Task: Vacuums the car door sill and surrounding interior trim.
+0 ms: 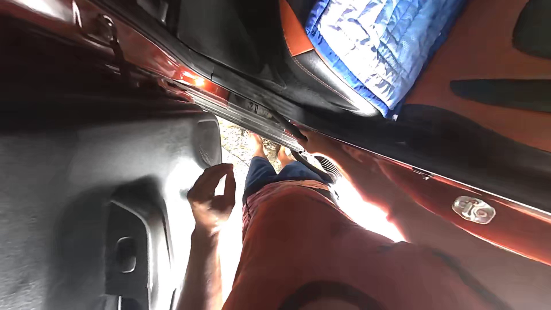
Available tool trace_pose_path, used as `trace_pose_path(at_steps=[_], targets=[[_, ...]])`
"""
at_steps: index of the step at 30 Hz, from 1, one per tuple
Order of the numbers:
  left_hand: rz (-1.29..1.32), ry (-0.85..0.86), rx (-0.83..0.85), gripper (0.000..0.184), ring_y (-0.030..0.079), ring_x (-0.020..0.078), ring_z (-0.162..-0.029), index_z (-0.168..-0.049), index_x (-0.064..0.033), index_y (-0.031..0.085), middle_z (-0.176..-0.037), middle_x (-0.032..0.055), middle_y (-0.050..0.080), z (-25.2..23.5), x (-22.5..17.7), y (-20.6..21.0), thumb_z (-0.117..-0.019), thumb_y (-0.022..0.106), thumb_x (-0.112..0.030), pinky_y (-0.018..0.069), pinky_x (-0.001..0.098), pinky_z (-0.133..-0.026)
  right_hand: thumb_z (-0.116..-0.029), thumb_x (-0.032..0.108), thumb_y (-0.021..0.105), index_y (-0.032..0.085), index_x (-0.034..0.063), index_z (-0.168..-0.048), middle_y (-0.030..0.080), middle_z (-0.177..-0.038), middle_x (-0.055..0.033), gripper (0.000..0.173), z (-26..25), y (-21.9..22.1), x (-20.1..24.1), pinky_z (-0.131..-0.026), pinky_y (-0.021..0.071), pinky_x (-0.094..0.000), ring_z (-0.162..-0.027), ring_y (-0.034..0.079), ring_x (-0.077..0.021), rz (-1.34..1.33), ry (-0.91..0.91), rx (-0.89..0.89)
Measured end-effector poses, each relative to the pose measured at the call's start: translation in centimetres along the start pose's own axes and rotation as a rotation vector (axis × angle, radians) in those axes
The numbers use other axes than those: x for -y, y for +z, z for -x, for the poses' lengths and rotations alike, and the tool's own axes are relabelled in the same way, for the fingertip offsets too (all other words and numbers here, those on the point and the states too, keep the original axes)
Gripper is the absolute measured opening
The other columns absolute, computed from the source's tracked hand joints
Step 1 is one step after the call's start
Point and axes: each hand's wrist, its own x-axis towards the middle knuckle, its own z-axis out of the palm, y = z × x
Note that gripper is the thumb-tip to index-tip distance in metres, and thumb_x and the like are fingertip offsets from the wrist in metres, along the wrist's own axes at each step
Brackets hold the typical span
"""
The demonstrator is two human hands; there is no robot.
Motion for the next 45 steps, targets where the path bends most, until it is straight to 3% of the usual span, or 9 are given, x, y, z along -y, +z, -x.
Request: trace_pose_path(at_steps=[2,5,9,13,15,22,30,37,45], targets=[[0.003,0.012,-0.001,0.015,0.074,0.0180,-0.099,-0.103,-0.0010,0.076,-0.107,0.0096,0.076,-0.2,-0.1,0.0,-0.0951,0.064,-0.008,0.0625,0.0372,-0.089,-0.1066,0.034,0.050,0.038,0.0231,-0.159,0.060,-0.143,-0.0134,0.055,0.7,-0.4,0.5,-0.109,0.0459,-0.0567,-0.130,0.060,-0.0292,-0.003,-0.032,-0.014],[0.000,0.018,-0.002,0.015,0.073,0.0180,-0.099,-0.103,-0.0001,0.075,-0.108,0.0100,0.075,-0.4,0.1,0.1,-0.0950,0.064,-0.006,0.0626,0.0372,-0.089,-0.1075,0.039,0.048,0.036,0.0195,-0.161,0.050,-0.155,-0.0123,0.058,-0.3,-0.6,1.5,-0.116,0.0403,-0.0541,-0.140,0.052,-0.0281,-0.029,-0.092,0.014],[-0.011,0.018,0.012,0.016,0.074,0.0181,-0.099,-0.104,-0.0015,0.076,-0.108,0.0094,0.076,-0.4,0.3,0.2,-0.0953,0.065,-0.008,0.0626,0.0379,-0.089,-0.1070,0.043,0.048,0.044,0.0163,-0.156,0.065,-0.131,-0.0219,0.056,-6.6,0.5,3.9,-0.099,0.0495,-0.0643,-0.118,0.065,-0.0407,-0.043,0.010,0.043],[0.006,-0.005,-0.028,0.016,0.074,0.0195,-0.097,-0.104,0.0005,0.076,-0.106,0.0102,0.076,0.3,0.9,-0.5,-0.0942,0.065,-0.005,0.0635,0.0390,-0.087,-0.1077,0.043,0.046,0.035,0.0205,-0.161,0.064,-0.134,-0.0217,0.059,-5.5,1.0,4.1,-0.101,0.0488,-0.0644,-0.119,0.064,-0.0404,-0.071,0.028,0.039],[-0.009,-0.021,-0.024,0.016,0.074,0.0188,-0.097,-0.103,0.0003,0.076,-0.106,0.0102,0.076,0.5,1.4,-0.5,-0.0946,0.063,-0.006,0.0633,0.0379,-0.087,-0.1078,0.041,0.047,0.036,0.0191,-0.161,0.067,-0.126,-0.0228,0.058,-6.1,0.9,4.5,-0.093,0.0534,-0.0629,-0.108,0.069,-0.0400,-0.077,0.031,0.027],[0.015,-0.016,-0.025,0.016,0.074,0.0185,-0.096,-0.103,-0.0005,0.076,-0.106,0.0096,0.076,0.0,1.2,-0.1,-0.0954,0.064,-0.007,0.0634,0.0381,-0.087,-0.1084,0.042,0.046,0.033,0.0196,-0.162,0.064,-0.134,-0.0217,0.060,-4.9,-0.2,6.8,-0.101,0.0496,-0.0621,-0.118,0.065,-0.0396,-0.090,-0.061,0.067],[-0.016,-0.041,-0.049,0.016,0.074,0.0180,-0.094,-0.102,0.0007,0.076,-0.104,0.0102,0.076,1.5,1.5,-1.5,-0.0933,0.065,-0.006,0.0633,0.0360,-0.086,-0.1077,0.036,0.048,0.043,0.0117,-0.155,0.066,-0.128,-0.0240,0.053,-11.5,1.6,11.6,-0.100,0.0490,-0.0635,-0.119,0.063,-0.0420,-0.096,-0.082,0.032],[-0.011,-0.046,-0.060,0.014,0.074,0.0165,-0.092,-0.101,0.0002,0.076,-0.102,0.0098,0.076,2.0,1.9,-1.2,-0.0933,0.065,-0.006,0.0635,0.0338,-0.085,-0.1074,0.037,0.048,0.033,0.0147,-0.161,0.056,-0.144,-0.0222,0.060,-14.9,1.8,16.3,-0.102,0.0485,-0.0623,-0.124,0.061,-0.0407,-0.042,-0.138,0.063],[0.018,-0.062,-0.057,0.014,0.074,0.0171,-0.092,-0.100,0.0014,0.076,-0.102,0.0104,0.076,2.4,2.7,-1.3,-0.0928,0.065,-0.005,0.0638,0.0341,-0.084,-0.1084,0.037,0.048,0.037,0.0167,-0.160,0.068,-0.122,-0.0230,0.056,-12.9,1.1,13.5,-0.093,0.0536,-0.0618,-0.106,0.069,-0.0400,-0.241,-0.105,-0.016]])
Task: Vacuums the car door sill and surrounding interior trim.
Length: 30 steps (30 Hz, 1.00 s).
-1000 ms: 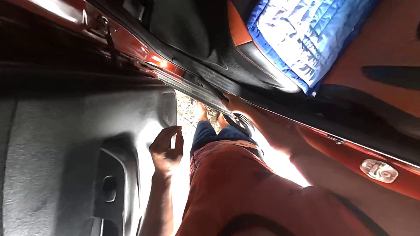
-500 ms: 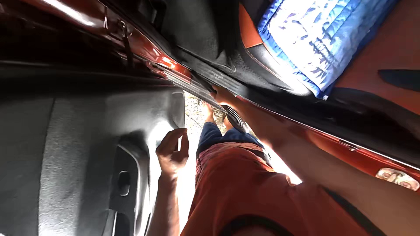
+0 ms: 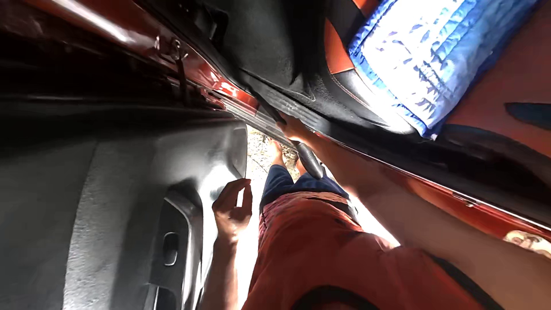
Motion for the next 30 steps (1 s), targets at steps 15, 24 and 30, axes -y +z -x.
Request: trace_pose_path(at_steps=[15,24,30], targets=[[0.009,0.058,0.073,0.015,0.074,0.0155,-0.092,-0.099,0.0022,0.075,-0.100,0.0110,0.076,-1.9,-0.4,2.2,-0.0945,0.064,-0.007,0.0627,0.0320,-0.085,-0.1068,0.036,0.051,0.043,0.0111,-0.155,0.062,-0.135,-0.0251,0.054,9.6,-6.3,-7.3,-0.103,0.0468,-0.0653,-0.123,0.061,-0.0448,0.185,0.250,-0.082],[-0.051,0.079,0.154,0.019,0.074,0.0146,-0.091,-0.102,0.0020,0.075,-0.099,0.0111,0.076,-2.6,-0.5,3.6,-0.0964,0.063,-0.011,0.0621,0.0314,-0.084,-0.1077,0.034,0.051,0.047,0.0079,-0.152,0.063,-0.131,-0.0251,0.051,18.6,-10.7,-11.7,-0.100,0.0485,-0.0632,-0.118,0.063,-0.0414,0.081,0.423,-0.037],[-0.064,0.033,0.314,0.024,0.074,0.0151,-0.093,-0.108,-0.0011,0.074,-0.102,0.0108,0.076,-4.3,-1.3,7.2,-0.1001,0.059,-0.018,0.0616,0.0341,-0.086,-0.0992,0.029,0.061,0.055,0.0048,-0.141,0.065,-0.125,-0.0270,0.049,20.0,-11.0,-11.5,-0.090,0.0505,-0.0698,-0.112,0.064,-0.0462,0.143,0.569,-0.038]])
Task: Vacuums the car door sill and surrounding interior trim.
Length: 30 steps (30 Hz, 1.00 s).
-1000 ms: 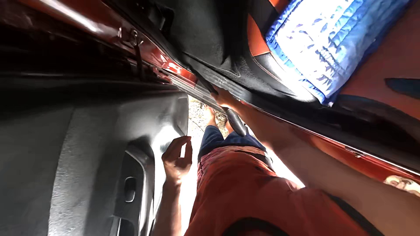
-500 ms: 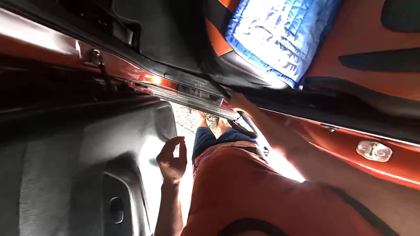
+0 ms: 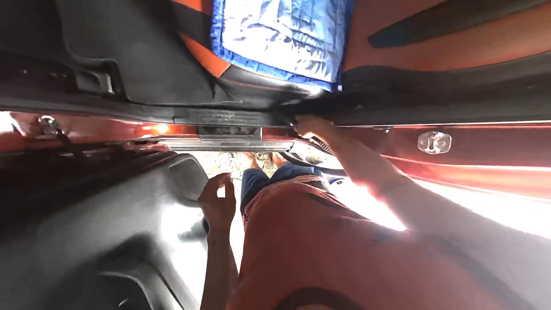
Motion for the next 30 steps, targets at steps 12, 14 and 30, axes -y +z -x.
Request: trace_pose_path(at_steps=[12,14,30], targets=[[0.051,0.032,0.026,0.028,0.074,0.0153,-0.090,-0.110,0.0014,0.073,-0.100,0.0121,0.075,-1.5,-0.1,1.5,-0.1018,0.056,-0.019,0.0615,0.0339,-0.085,-0.0961,0.023,0.062,0.068,0.0000,-0.104,0.067,-0.099,-0.0214,0.024,7.5,-5.8,-0.9,-0.073,0.0527,-0.0613,-0.087,0.067,-0.0373,0.192,0.149,0.025],[0.096,0.034,-0.016,0.027,0.074,0.0150,-0.089,-0.109,0.0032,0.073,-0.099,0.0127,0.075,-2.3,0.0,1.6,-0.1017,0.057,-0.018,0.0620,0.0333,-0.084,-0.0963,0.022,0.063,0.069,-0.0013,-0.099,0.068,-0.101,-0.0222,0.024,8.5,-7.9,0.1,-0.075,0.0517,-0.0626,-0.090,0.067,-0.0384,0.272,0.163,0.028],[0.341,0.047,0.297,0.031,0.072,0.0114,-0.083,-0.111,0.0218,0.058,-0.098,0.0252,0.069,-8.3,-2.0,7.2,-0.1045,0.050,-0.007,0.0603,0.0242,-0.075,-0.1006,0.029,0.063,0.069,0.0032,-0.120,0.069,-0.116,-0.0192,0.033,3.7,1.0,-2.5,-0.090,0.0512,-0.0638,-0.108,0.066,-0.0375,-0.173,-0.193,-0.242]])
